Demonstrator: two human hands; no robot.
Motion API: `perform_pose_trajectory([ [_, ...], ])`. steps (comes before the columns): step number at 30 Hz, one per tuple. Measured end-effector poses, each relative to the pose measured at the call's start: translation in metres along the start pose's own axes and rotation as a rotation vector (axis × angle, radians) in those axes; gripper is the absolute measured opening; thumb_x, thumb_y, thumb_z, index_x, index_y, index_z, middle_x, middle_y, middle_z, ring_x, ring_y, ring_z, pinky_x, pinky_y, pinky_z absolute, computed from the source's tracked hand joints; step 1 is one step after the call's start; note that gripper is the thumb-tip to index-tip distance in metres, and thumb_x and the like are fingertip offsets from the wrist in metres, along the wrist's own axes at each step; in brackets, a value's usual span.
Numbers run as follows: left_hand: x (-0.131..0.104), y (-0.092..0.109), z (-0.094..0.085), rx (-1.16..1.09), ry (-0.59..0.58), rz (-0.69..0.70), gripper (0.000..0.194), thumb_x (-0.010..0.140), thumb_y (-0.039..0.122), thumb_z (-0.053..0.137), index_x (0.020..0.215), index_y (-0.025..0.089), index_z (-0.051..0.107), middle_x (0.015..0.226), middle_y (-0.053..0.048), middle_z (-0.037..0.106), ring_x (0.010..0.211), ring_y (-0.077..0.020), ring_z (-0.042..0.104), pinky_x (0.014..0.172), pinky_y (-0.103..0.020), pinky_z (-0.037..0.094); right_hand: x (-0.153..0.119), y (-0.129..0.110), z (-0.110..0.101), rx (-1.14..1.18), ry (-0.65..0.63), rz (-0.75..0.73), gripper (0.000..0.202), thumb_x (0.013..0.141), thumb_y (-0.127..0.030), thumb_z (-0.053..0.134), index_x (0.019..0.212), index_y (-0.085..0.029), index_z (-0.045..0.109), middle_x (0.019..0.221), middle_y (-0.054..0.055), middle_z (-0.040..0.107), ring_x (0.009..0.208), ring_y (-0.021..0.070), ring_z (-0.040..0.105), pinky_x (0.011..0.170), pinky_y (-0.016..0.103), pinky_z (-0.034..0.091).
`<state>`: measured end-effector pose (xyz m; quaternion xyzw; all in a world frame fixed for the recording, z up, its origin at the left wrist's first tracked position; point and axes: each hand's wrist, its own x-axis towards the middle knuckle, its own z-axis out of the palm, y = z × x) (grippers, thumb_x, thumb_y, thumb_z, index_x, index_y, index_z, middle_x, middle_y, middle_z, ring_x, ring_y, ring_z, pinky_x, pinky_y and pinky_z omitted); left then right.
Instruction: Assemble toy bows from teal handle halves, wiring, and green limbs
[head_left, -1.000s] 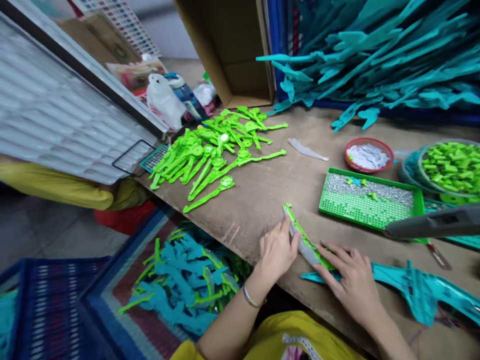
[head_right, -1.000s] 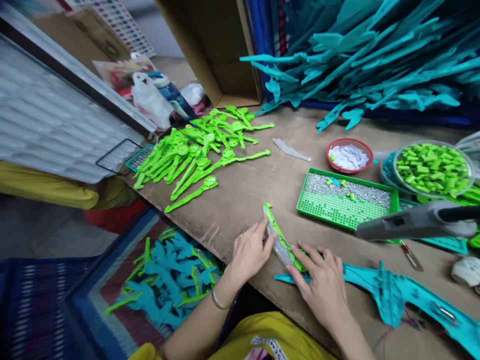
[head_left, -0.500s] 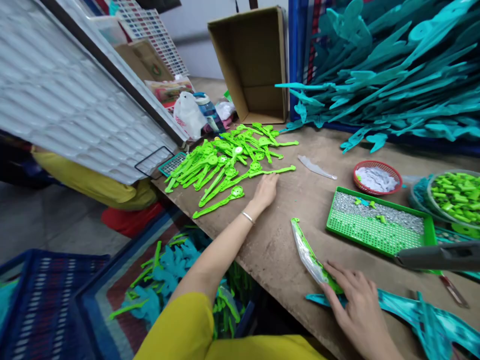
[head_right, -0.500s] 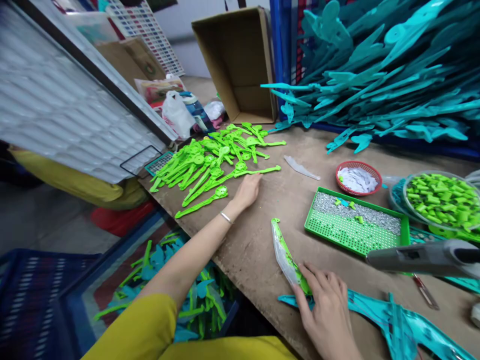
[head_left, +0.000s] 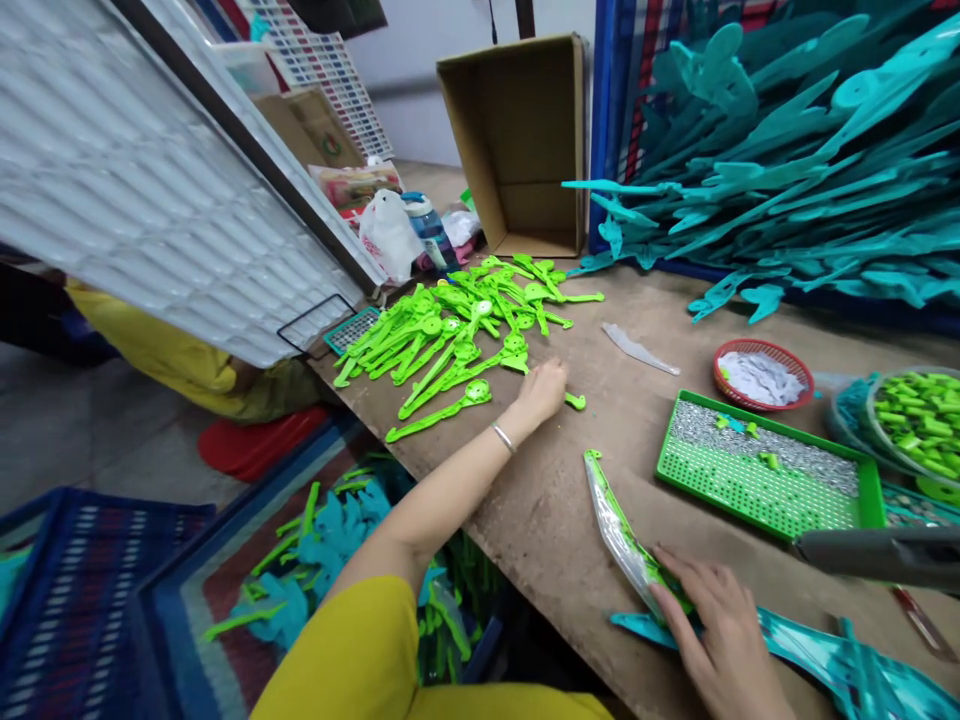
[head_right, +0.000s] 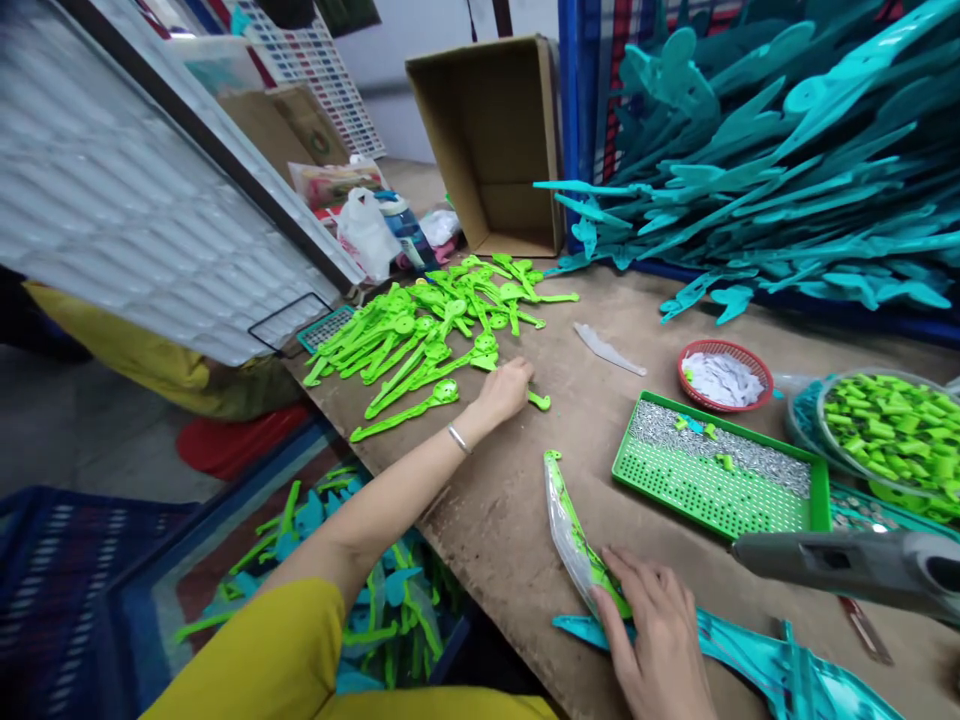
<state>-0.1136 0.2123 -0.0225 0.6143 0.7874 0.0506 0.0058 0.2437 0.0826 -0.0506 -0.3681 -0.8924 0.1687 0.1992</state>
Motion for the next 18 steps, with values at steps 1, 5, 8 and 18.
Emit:
perform_pose_trajectory([
  [1, 0.005, 0.001, -0.003, -0.009, 0.032, -0.009, 0.024, 0.099, 0.016, 0.050, 0.119, 0.016, 0.064, 0.122, -0.013, 0.063, 0.112, -0.0227, 0.063, 0.097, -0.037, 0.052, 0.000, 0.001, 0.000, 0.008, -0.008, -0.003, 0.037, 0.097, -0.042, 0.059, 0.131, -0.031, 0.065, 0.124, 0.004, 0.073, 0.101, 0.0254, 0.068, 0.079, 0.039, 0.056],
  [5, 0.045, -0.006, -0.012, -0.062, 0.147, -0.091, 0.043, 0.096, 0.007, 0.041, 0.135, 0.015, 0.055, 0.140, -0.019, 0.051, 0.125, -0.0290, 0.055, 0.106, -0.043, 0.044, -0.001, 0.003, 0.000, 0.022, -0.027, 0.011, 0.038, 0.097, -0.040, 0.057, 0.134, -0.030, 0.063, 0.126, 0.005, 0.072, 0.104, 0.0258, 0.068, 0.083, 0.041, 0.056],
  [8, 0.072, -0.019, -0.015, -0.130, 0.141, -0.098, 0.032, 0.090, 0.010, 0.054, 0.119, 0.012, 0.065, 0.129, -0.019, 0.058, 0.113, -0.0284, 0.061, 0.102, -0.040, 0.046, 0.000, 0.001, -0.001, 0.023, -0.045, 0.025, 0.038, 0.098, -0.041, 0.056, 0.133, -0.029, 0.063, 0.126, 0.005, 0.072, 0.104, 0.0257, 0.068, 0.084, 0.042, 0.056],
  [18, -0.011, -0.018, -0.042, -0.442, 0.467, -0.091, 0.024, 0.095, 0.018, 0.053, 0.112, 0.015, 0.070, 0.108, -0.011, 0.071, 0.102, -0.0206, 0.068, 0.094, -0.032, 0.053, 0.005, -0.009, -0.030, 0.133, 0.137, 0.124, 0.029, 0.101, -0.039, 0.052, 0.118, -0.023, 0.069, 0.119, 0.010, 0.073, 0.111, 0.0269, 0.067, 0.097, 0.048, 0.051],
])
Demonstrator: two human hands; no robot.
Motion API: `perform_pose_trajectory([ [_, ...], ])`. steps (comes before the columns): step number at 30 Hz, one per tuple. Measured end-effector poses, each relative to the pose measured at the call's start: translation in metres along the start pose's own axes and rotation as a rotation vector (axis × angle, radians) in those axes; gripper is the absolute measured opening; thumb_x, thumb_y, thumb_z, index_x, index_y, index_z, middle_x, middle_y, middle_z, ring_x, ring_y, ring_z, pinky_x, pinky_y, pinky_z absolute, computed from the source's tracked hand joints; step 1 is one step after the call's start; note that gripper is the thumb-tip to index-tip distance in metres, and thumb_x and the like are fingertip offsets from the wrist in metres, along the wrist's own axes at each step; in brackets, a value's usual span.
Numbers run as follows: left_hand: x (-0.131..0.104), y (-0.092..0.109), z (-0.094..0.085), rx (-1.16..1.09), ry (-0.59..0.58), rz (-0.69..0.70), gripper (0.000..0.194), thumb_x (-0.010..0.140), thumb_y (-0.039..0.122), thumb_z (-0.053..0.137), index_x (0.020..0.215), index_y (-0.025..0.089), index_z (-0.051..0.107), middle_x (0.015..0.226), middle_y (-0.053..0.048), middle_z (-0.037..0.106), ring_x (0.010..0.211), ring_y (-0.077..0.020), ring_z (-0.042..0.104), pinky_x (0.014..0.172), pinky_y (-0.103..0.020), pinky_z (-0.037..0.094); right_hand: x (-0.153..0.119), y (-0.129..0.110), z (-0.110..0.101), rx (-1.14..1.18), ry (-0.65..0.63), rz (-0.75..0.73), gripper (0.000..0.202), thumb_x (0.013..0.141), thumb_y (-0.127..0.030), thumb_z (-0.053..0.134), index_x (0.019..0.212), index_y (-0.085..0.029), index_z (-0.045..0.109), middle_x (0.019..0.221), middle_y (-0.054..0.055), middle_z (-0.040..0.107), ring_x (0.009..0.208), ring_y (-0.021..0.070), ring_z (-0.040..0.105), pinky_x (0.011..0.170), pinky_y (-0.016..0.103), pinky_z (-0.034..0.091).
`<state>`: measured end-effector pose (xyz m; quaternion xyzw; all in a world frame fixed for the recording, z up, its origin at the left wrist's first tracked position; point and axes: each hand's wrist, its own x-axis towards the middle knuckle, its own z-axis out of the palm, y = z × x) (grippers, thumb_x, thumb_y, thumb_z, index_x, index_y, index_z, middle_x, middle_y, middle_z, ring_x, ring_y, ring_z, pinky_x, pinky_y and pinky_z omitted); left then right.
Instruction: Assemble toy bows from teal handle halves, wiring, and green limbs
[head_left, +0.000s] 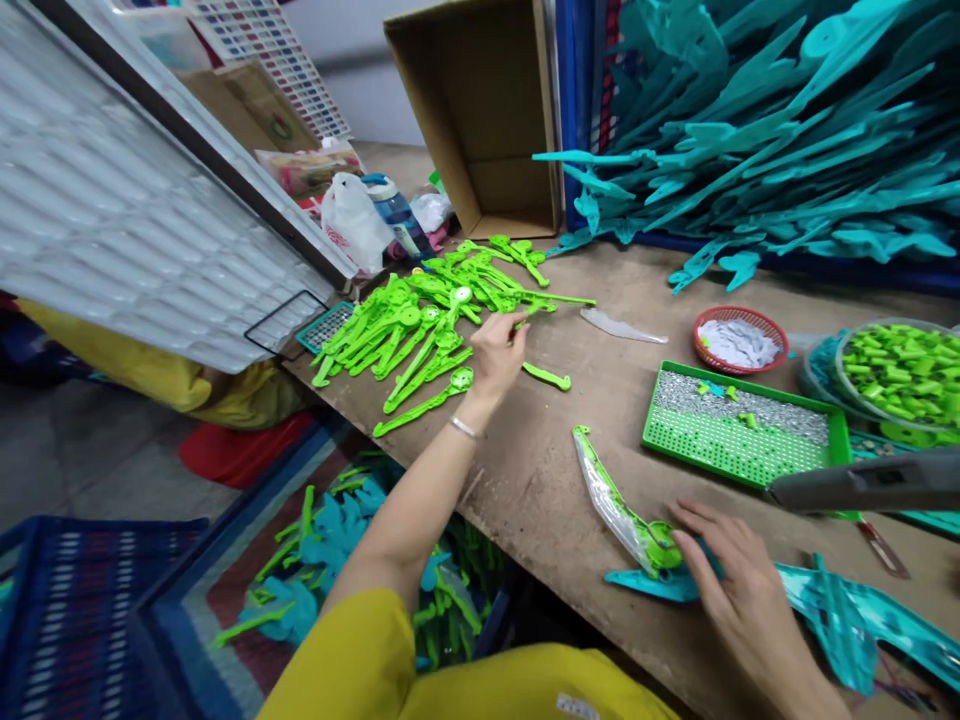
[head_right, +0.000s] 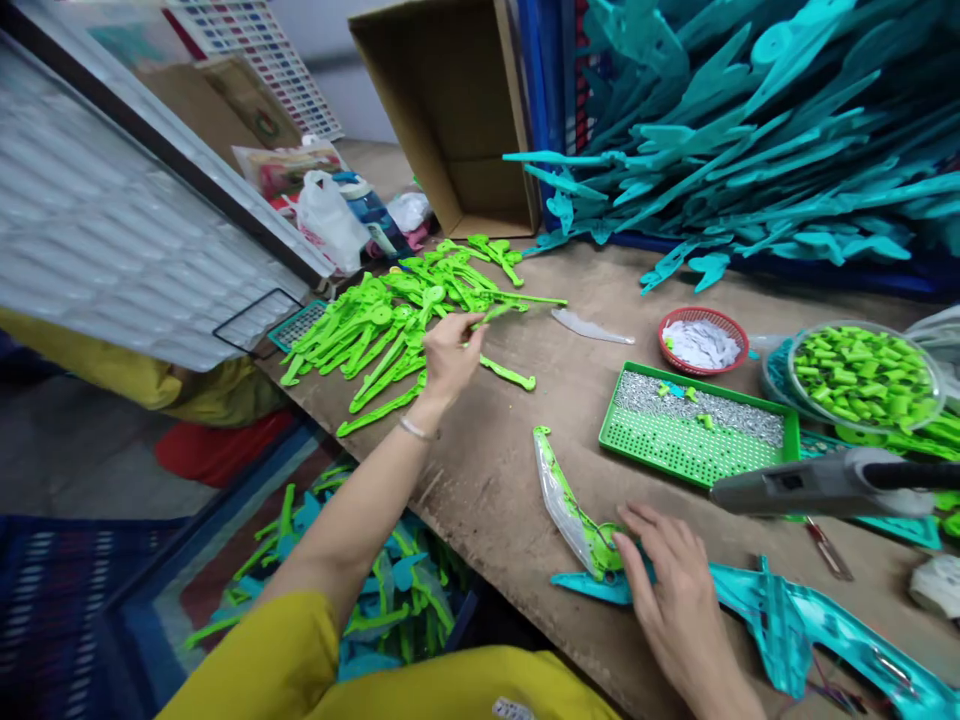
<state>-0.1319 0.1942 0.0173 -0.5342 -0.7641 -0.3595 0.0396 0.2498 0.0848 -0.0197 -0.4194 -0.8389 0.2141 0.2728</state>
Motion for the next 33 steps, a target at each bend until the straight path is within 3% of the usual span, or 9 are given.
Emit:
perform_pose_trajectory([
  [2, -0.028, 0.002, -0.018, -0.121, 0.078, -0.047, 0.027, 0.097, 0.028, 0.053, 0.115, 0.014, 0.067, 0.099, -0.009, 0.072, 0.085, -0.0168, 0.070, 0.082, -0.031, 0.057, 0.004, 0.000, -0.005, 0.015, 0.033, -0.023, 0.026, 0.100, -0.036, 0.055, 0.117, -0.022, 0.068, 0.117, 0.010, 0.073, 0.112, 0.0265, 0.066, 0.098, 0.048, 0.051],
  [5, -0.063, 0.005, -0.041, -0.635, 0.216, -0.227, 0.032, 0.084, 0.038, 0.070, 0.105, 0.014, 0.068, 0.079, -0.003, 0.071, 0.068, -0.0137, 0.069, 0.069, -0.028, 0.059, 0.014, -0.005, -0.012, 0.008, 0.079, -0.086, 0.023, 0.098, -0.029, 0.058, 0.117, -0.020, 0.067, 0.117, 0.010, 0.072, 0.112, 0.0254, 0.066, 0.098, 0.045, 0.052],
  [8, -0.090, 0.017, -0.056, -0.830, 0.227, -0.345, 0.039, 0.073, 0.039, 0.080, 0.101, 0.015, 0.069, 0.074, 0.001, 0.070, 0.062, -0.0098, 0.066, 0.063, -0.023, 0.057, 0.025, -0.021, -0.020, -0.038, 0.164, -0.182, 0.029, 0.095, -0.019, 0.061, 0.124, -0.020, 0.063, 0.119, 0.011, 0.071, 0.111, 0.0238, 0.066, 0.098, 0.043, 0.052],
  [11, -0.116, 0.041, -0.060, -0.918, 0.054, -0.450, 0.043, 0.069, 0.037, 0.084, 0.103, 0.016, 0.069, 0.073, 0.002, 0.070, 0.062, -0.0090, 0.065, 0.063, -0.021, 0.057, 0.033, -0.045, -0.026, -0.121, 0.192, -0.297, 0.046, 0.093, -0.011, 0.061, 0.137, -0.021, 0.056, 0.129, 0.012, 0.067, 0.121, 0.0255, 0.061, 0.103, 0.044, 0.050],
  [16, -0.151, 0.071, -0.045, -1.069, -0.365, -0.605, 0.040, 0.070, 0.042, 0.084, 0.096, 0.016, 0.068, 0.070, 0.001, 0.070, 0.057, -0.0105, 0.065, 0.060, -0.024, 0.060, 0.025, -0.065, -0.021, -0.271, -0.091, -0.398, 0.044, 0.098, -0.016, 0.053, 0.142, -0.020, 0.054, 0.133, 0.013, 0.066, 0.111, 0.0256, 0.063, 0.090, 0.041, 0.052],
  [20, -0.154, 0.064, -0.022, -0.979, -0.517, -0.564, 0.034, 0.081, 0.042, 0.072, 0.101, 0.014, 0.067, 0.077, -0.004, 0.073, 0.064, -0.0135, 0.069, 0.066, -0.029, 0.063, 0.015, -0.057, -0.008, -0.359, -0.239, -0.263, 0.045, 0.101, -0.014, 0.041, 0.143, -0.020, 0.055, 0.106, 0.011, 0.070, 0.086, 0.0207, 0.064, 0.075, 0.034, 0.050],
  [23, -0.144, 0.051, -0.004, -0.851, -0.506, -0.501, 0.026, 0.087, 0.032, 0.065, 0.105, 0.013, 0.068, 0.086, -0.007, 0.075, 0.074, -0.0162, 0.072, 0.073, -0.032, 0.063, 0.025, -0.051, 0.004, -0.409, -0.251, -0.143, 0.039, 0.102, -0.023, 0.044, 0.136, -0.020, 0.063, 0.085, 0.007, 0.065, 0.073, 0.0200, 0.062, 0.065, 0.032, 0.047],
  [27, -0.129, 0.037, 0.014, -0.699, -0.409, -0.452, 0.023, 0.090, 0.020, 0.060, 0.112, 0.017, 0.068, 0.105, -0.009, 0.075, 0.090, -0.0176, 0.072, 0.084, -0.033, 0.060, 0.047, -0.056, 0.018, -0.439, -0.256, -0.075, 0.035, 0.100, -0.026, 0.049, 0.128, -0.021, 0.070, 0.080, 0.007, 0.065, 0.073, 0.0208, 0.062, 0.065, 0.031, 0.044],
  [33, -0.123, 0.030, 0.027, -0.586, -0.465, -0.397, 0.023, 0.090, 0.016, 0.059, 0.110, 0.018, 0.069, 0.098, -0.007, 0.077, 0.090, -0.0197, 0.072, 0.085, -0.035, 0.059, 0.057, -0.065, 0.027, -0.495, -0.332, -0.041, 0.031, 0.098, -0.026, 0.054, 0.122, -0.023, 0.073, 0.077, 0.007, 0.066, 0.076, 0.0213, 0.061, 0.068, 0.031, 0.041],
])
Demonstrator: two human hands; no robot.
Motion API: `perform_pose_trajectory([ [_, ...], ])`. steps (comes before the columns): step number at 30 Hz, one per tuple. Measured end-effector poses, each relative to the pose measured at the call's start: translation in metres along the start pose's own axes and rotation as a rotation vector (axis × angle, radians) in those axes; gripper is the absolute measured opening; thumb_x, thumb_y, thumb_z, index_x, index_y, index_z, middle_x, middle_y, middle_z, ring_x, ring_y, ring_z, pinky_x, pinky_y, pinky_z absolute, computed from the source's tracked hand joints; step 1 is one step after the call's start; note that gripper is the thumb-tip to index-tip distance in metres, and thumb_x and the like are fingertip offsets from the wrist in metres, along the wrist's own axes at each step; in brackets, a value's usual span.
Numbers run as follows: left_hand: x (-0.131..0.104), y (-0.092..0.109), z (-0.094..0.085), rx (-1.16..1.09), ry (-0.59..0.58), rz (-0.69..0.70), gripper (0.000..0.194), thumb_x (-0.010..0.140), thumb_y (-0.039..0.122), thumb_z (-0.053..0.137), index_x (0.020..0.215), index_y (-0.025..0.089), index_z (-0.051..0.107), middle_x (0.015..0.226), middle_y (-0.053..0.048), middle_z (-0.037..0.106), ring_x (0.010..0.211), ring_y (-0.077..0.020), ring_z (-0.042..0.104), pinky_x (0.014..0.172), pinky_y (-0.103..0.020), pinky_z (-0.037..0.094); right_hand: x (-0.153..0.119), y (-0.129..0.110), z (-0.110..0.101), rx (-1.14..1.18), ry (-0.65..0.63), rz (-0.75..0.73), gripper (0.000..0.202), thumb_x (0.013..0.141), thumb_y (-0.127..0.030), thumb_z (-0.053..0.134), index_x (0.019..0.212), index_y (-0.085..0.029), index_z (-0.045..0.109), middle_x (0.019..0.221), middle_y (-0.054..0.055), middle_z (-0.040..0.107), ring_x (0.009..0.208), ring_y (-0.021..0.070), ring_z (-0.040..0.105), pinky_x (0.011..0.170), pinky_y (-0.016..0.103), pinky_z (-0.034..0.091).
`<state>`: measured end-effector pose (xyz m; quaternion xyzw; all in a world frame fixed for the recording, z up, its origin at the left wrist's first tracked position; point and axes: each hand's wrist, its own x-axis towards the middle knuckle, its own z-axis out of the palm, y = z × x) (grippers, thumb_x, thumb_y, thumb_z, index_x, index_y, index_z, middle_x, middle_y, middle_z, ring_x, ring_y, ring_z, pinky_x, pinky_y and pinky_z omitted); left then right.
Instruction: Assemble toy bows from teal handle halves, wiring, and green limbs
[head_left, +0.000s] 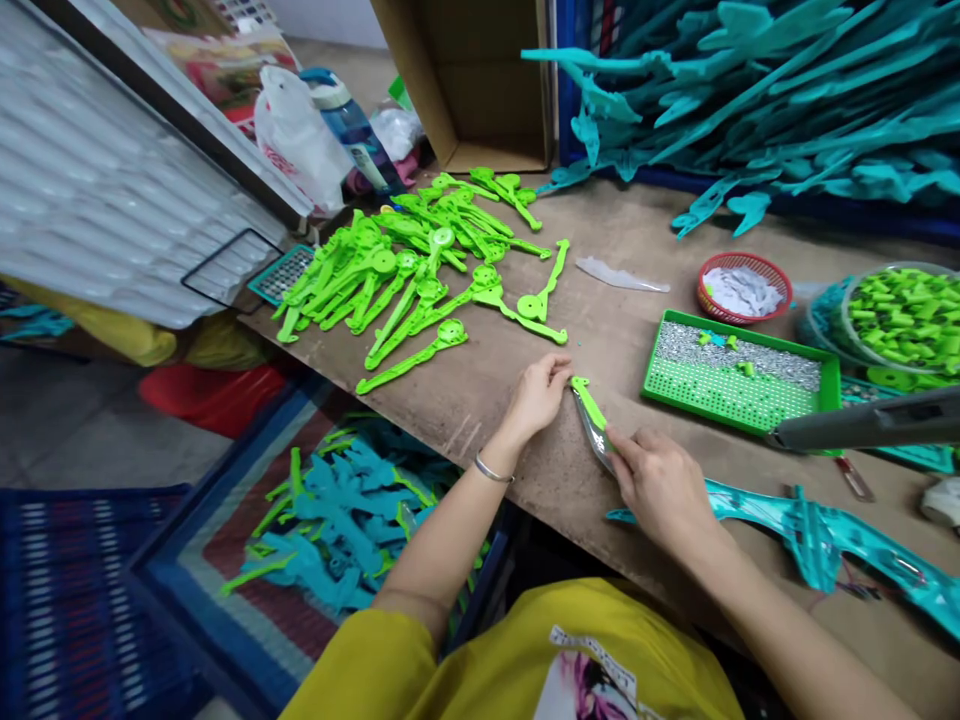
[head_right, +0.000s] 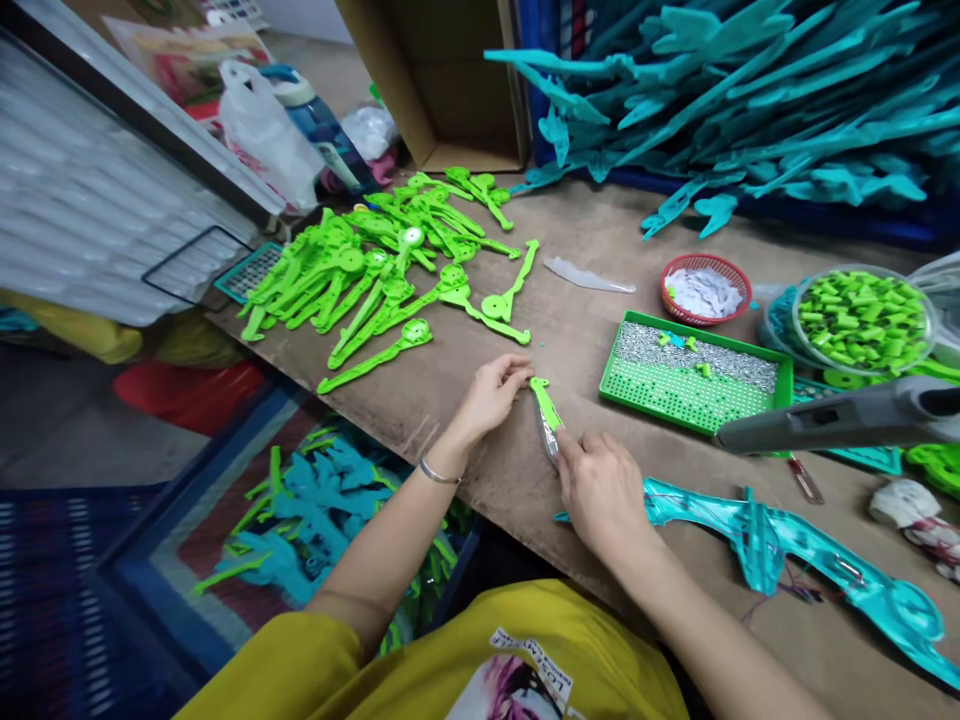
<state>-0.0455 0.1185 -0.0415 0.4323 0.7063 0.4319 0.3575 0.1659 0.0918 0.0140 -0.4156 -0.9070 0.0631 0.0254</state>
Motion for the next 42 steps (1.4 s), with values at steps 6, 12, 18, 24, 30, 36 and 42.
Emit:
perform_pose_trajectory([
  [6, 0.003, 0.003, 0.000, 0.055, -0.026, 0.024, 0.024, 0.086, 0.016, 0.066, 0.110, 0.016, 0.070, 0.092, -0.006, 0.076, 0.084, -0.0185, 0.072, 0.084, -0.033, 0.057, 0.002, 0.004, 0.000, 0.040, -0.055, 0.014, 0.032, 0.099, -0.026, 0.053, 0.124, -0.024, 0.072, 0.082, 0.007, 0.069, 0.079, 0.0214, 0.064, 0.070, 0.031, 0.043],
  [12, 0.003, 0.008, 0.002, 0.053, -0.053, 0.033, 0.032, 0.075, 0.017, 0.081, 0.105, 0.015, 0.070, 0.087, -0.005, 0.075, 0.076, -0.0158, 0.070, 0.078, -0.030, 0.058, 0.002, 0.008, -0.004, 0.103, -0.107, 0.054, 0.030, 0.097, -0.027, 0.055, 0.121, -0.025, 0.073, 0.083, 0.007, 0.070, 0.078, 0.0212, 0.067, 0.069, 0.030, 0.044],
  [18, 0.002, 0.009, 0.003, 0.045, -0.048, 0.036, 0.025, 0.076, 0.014, 0.079, 0.099, 0.016, 0.072, 0.087, -0.005, 0.075, 0.076, -0.0154, 0.070, 0.077, -0.030, 0.057, 0.035, 0.021, -0.006, 0.430, -0.176, 0.141, 0.030, 0.098, -0.031, 0.053, 0.119, -0.020, 0.071, 0.098, 0.008, 0.078, 0.087, 0.0211, 0.071, 0.074, 0.029, 0.045],
  [24, -0.002, 0.010, 0.004, -0.005, -0.014, 0.019, 0.023, 0.075, 0.013, 0.079, 0.097, 0.016, 0.072, 0.085, -0.004, 0.074, 0.075, -0.0151, 0.069, 0.077, -0.030, 0.057, 0.067, 0.024, 0.012, 0.665, -0.372, 0.252, 0.039, 0.088, -0.025, 0.067, 0.125, -0.013, 0.060, 0.086, 0.004, 0.073, 0.071, 0.0154, 0.063, 0.065, 0.026, 0.041],
  [30, -0.005, 0.005, 0.006, -0.160, 0.013, -0.025, 0.025, 0.071, 0.012, 0.081, 0.094, 0.016, 0.072, 0.087, -0.004, 0.074, 0.079, -0.0151, 0.068, 0.084, -0.032, 0.056, 0.059, 0.020, 0.016, 0.729, -0.313, 0.252, 0.039, 0.089, -0.022, 0.065, 0.124, -0.011, 0.056, 0.081, 0.002, 0.067, 0.069, 0.0135, 0.057, 0.064, 0.026, 0.039],
  [36, -0.014, 0.000, 0.006, -0.469, -0.112, -0.178, 0.037, 0.074, 0.038, 0.083, 0.098, 0.013, 0.070, 0.087, -0.006, 0.073, 0.078, -0.0162, 0.069, 0.078, -0.035, 0.060, 0.042, 0.015, 0.009, 0.746, -0.155, 0.155, 0.043, 0.090, -0.020, 0.062, 0.130, -0.008, 0.053, 0.085, 0.004, 0.067, 0.077, 0.0164, 0.059, 0.075, 0.029, 0.042],
  [42, -0.019, 0.010, 0.000, -0.696, -0.209, -0.250, 0.048, 0.059, 0.044, 0.092, 0.085, 0.011, 0.069, 0.075, -0.004, 0.070, 0.067, -0.0144, 0.066, 0.070, -0.033, 0.058, 0.049, 0.019, 0.005, 0.888, -0.318, 0.186, 0.028, 0.085, -0.025, 0.063, 0.109, -0.011, 0.069, 0.079, 0.002, 0.065, 0.068, 0.0140, 0.053, 0.064, 0.027, 0.038],
])
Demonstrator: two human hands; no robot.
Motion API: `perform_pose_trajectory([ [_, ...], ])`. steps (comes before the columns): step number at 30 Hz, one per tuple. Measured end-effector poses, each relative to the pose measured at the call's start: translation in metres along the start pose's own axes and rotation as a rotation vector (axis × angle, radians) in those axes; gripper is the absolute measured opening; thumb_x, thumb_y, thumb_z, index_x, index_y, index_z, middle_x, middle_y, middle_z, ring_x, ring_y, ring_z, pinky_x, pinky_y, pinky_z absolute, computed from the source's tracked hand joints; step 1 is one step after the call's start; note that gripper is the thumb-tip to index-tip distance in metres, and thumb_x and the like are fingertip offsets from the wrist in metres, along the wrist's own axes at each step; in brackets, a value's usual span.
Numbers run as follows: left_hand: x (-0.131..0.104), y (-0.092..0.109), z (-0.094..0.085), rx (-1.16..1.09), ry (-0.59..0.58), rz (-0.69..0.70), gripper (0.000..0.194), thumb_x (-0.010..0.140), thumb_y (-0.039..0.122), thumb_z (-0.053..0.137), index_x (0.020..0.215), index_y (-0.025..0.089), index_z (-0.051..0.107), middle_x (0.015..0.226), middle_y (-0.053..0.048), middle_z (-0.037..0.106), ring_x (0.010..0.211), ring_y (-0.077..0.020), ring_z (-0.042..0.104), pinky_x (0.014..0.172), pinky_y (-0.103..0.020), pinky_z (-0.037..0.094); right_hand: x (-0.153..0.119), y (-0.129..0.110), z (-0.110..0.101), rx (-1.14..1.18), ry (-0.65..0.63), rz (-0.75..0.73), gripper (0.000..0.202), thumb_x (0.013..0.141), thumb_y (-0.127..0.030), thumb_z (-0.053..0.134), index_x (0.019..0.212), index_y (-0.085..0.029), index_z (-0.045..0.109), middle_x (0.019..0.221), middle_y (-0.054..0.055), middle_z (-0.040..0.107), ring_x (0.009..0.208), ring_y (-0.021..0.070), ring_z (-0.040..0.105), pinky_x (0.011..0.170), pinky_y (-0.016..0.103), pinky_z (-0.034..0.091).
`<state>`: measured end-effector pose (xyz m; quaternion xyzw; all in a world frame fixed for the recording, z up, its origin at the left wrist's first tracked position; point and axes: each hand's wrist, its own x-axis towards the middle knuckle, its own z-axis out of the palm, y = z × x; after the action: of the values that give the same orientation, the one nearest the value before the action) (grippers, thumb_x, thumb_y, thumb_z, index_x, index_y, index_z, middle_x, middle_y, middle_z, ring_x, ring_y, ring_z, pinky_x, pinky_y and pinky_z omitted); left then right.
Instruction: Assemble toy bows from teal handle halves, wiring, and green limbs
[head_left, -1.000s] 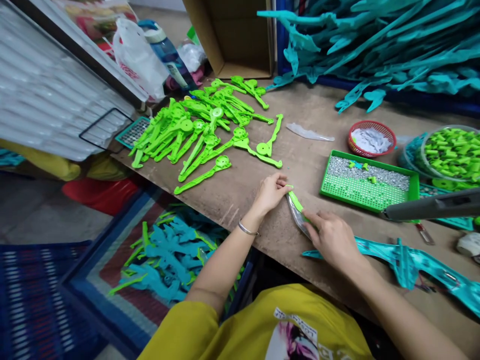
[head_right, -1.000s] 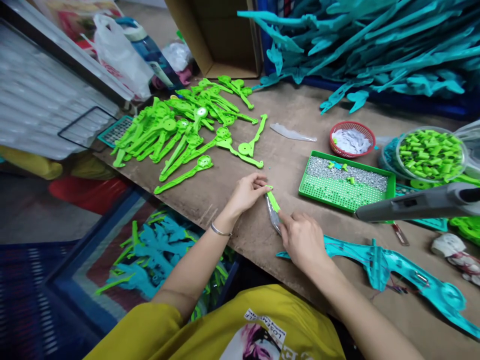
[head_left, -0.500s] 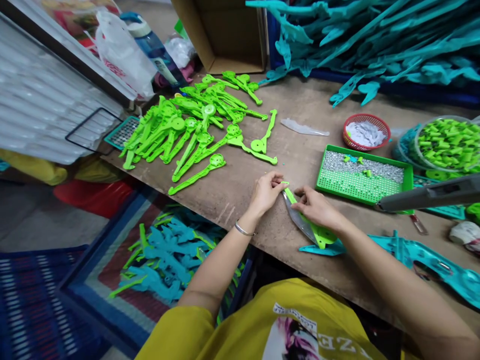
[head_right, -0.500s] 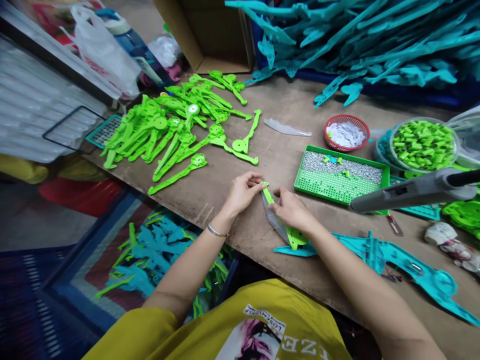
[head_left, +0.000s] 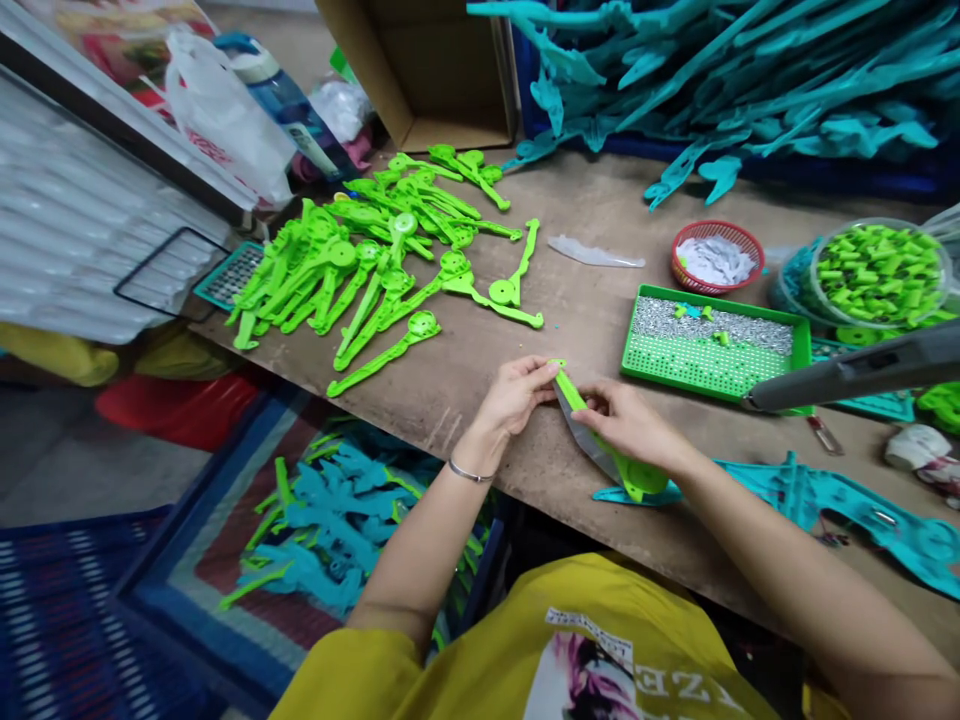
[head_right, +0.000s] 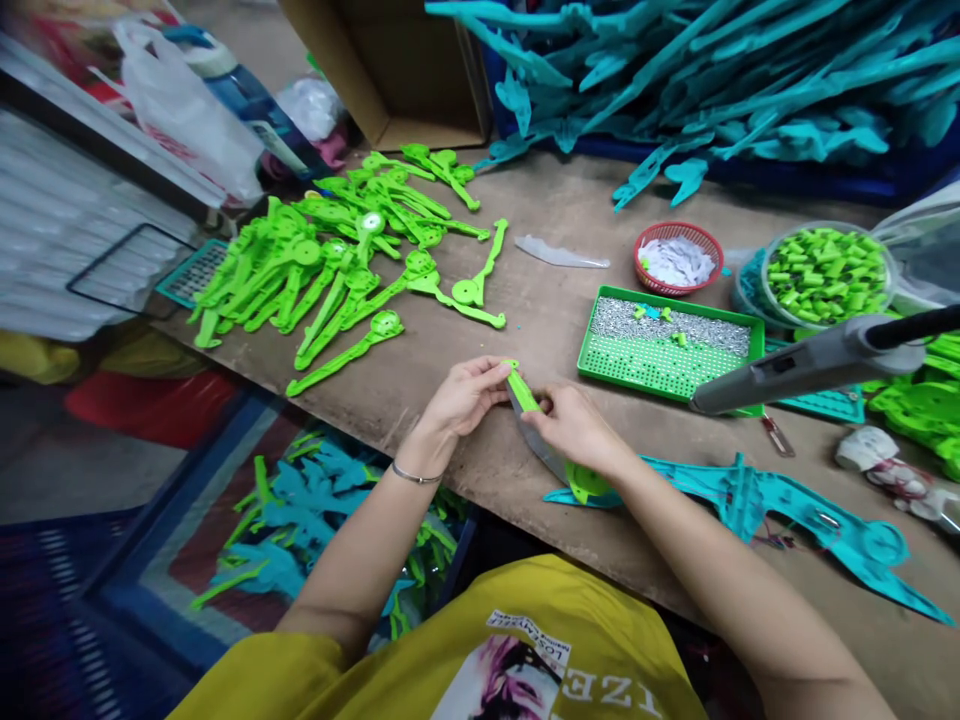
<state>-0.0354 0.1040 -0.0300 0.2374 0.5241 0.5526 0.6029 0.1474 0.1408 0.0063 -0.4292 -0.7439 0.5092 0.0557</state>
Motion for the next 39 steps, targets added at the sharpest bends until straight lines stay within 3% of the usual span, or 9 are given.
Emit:
perform_pose_trajectory([
  [2, -0.001, 0.001, 0.003, -0.044, 0.012, 0.019, 0.049, 0.056, 0.042, 0.093, 0.085, 0.011, 0.069, 0.074, -0.003, 0.070, 0.066, -0.0134, 0.065, 0.069, -0.031, 0.057, 0.004, 0.000, -0.004, 0.074, -0.083, 0.054, 0.022, 0.084, -0.028, 0.063, 0.094, -0.012, 0.073, 0.071, 0.000, 0.062, 0.061, 0.0120, 0.047, 0.058, 0.026, 0.034],
  [5, -0.008, -0.005, 0.014, -0.104, 0.054, 0.065, 0.049, 0.059, 0.043, 0.092, 0.090, 0.014, 0.067, 0.080, -0.001, 0.070, 0.071, -0.0121, 0.065, 0.072, -0.028, 0.056, 0.006, 0.002, -0.009, 0.170, -0.091, 0.091, 0.021, 0.079, -0.029, 0.065, 0.087, -0.012, 0.074, 0.067, -0.001, 0.060, 0.059, 0.0107, 0.042, 0.056, 0.026, 0.032],
  [8, -0.029, -0.021, 0.033, -0.159, 0.081, 0.076, 0.049, 0.068, 0.049, 0.087, 0.097, 0.017, 0.065, 0.087, 0.000, 0.070, 0.083, -0.0135, 0.067, 0.080, -0.028, 0.055, 0.003, 0.004, -0.012, 0.263, -0.091, 0.057, 0.024, 0.076, -0.030, 0.066, 0.089, -0.012, 0.075, 0.074, 0.001, 0.065, 0.063, 0.0115, 0.047, 0.060, 0.026, 0.036],
  [11, -0.057, -0.043, 0.056, -0.193, 0.018, -0.011, 0.051, 0.071, 0.048, 0.086, 0.106, 0.017, 0.066, 0.094, -0.003, 0.072, 0.093, -0.0177, 0.068, 0.086, -0.030, 0.054, 0.001, 0.005, -0.013, 0.349, -0.107, 0.031, 0.024, 0.074, -0.030, 0.066, 0.088, -0.013, 0.075, 0.076, 0.002, 0.068, 0.067, 0.0125, 0.051, 0.063, 0.026, 0.040],
  [16, -0.078, -0.068, 0.079, -0.140, -0.022, -0.111, 0.044, 0.067, 0.043, 0.089, 0.091, 0.013, 0.067, 0.078, -0.001, 0.070, 0.069, -0.0139, 0.064, 0.070, -0.028, 0.053, 0.002, 0.009, -0.014, 0.443, -0.116, 0.044, 0.026, 0.071, -0.033, 0.071, 0.087, -0.013, 0.073, 0.069, -0.002, 0.062, 0.062, 0.0101, 0.049, 0.062, 0.026, 0.038],
  [20, -0.074, -0.070, 0.083, -0.130, -0.003, -0.073, 0.042, 0.067, 0.041, 0.088, 0.093, 0.013, 0.070, 0.079, -0.002, 0.071, 0.070, -0.0144, 0.065, 0.071, -0.028, 0.054, -0.012, 0.023, -0.034, 0.417, -0.199, -0.017, 0.042, 0.074, -0.045, 0.074, 0.101, -0.014, 0.072, 0.085, 0.002, 0.068, 0.073, 0.0133, 0.057, 0.070, 0.028, 0.045],
  [24, -0.073, -0.070, 0.083, -0.092, 0.030, -0.037, 0.039, 0.067, 0.041, 0.088, 0.090, 0.014, 0.073, 0.083, -0.002, 0.073, 0.074, -0.0140, 0.066, 0.072, -0.026, 0.054, -0.038, 0.044, -0.066, 0.182, -0.309, -0.011, 0.051, 0.077, -0.056, 0.072, 0.111, -0.017, 0.072, 0.108, 0.007, 0.072, 0.095, 0.0202, 0.062, 0.084, 0.033, 0.050],
  [29, -0.074, -0.072, 0.086, -0.058, 0.075, -0.058, 0.038, 0.067, 0.042, 0.087, 0.088, 0.015, 0.071, 0.079, -0.001, 0.071, 0.071, -0.0146, 0.066, 0.068, -0.027, 0.054, -0.053, 0.055, -0.079, 0.094, -0.502, 0.110, 0.047, 0.073, -0.056, 0.075, 0.096, -0.015, 0.074, 0.086, 0.003, 0.069, 0.075, 0.0163, 0.057, 0.067, 0.028, 0.044],
  [39, -0.070, -0.074, 0.090, 0.030, 0.158, -0.019, 0.041, 0.065, 0.043, 0.088, 0.087, 0.015, 0.068, 0.075, 0.000, 0.069, 0.066, -0.0127, 0.063, 0.063, -0.025, 0.052, -0.049, 0.055, -0.074, 0.223, -0.450, 0.197, 0.040, 0.064, -0.046, 0.081, 0.086, -0.014, 0.074, 0.078, 0.001, 0.067, 0.068, 0.0128, 0.051, 0.065, 0.027, 0.041],
])
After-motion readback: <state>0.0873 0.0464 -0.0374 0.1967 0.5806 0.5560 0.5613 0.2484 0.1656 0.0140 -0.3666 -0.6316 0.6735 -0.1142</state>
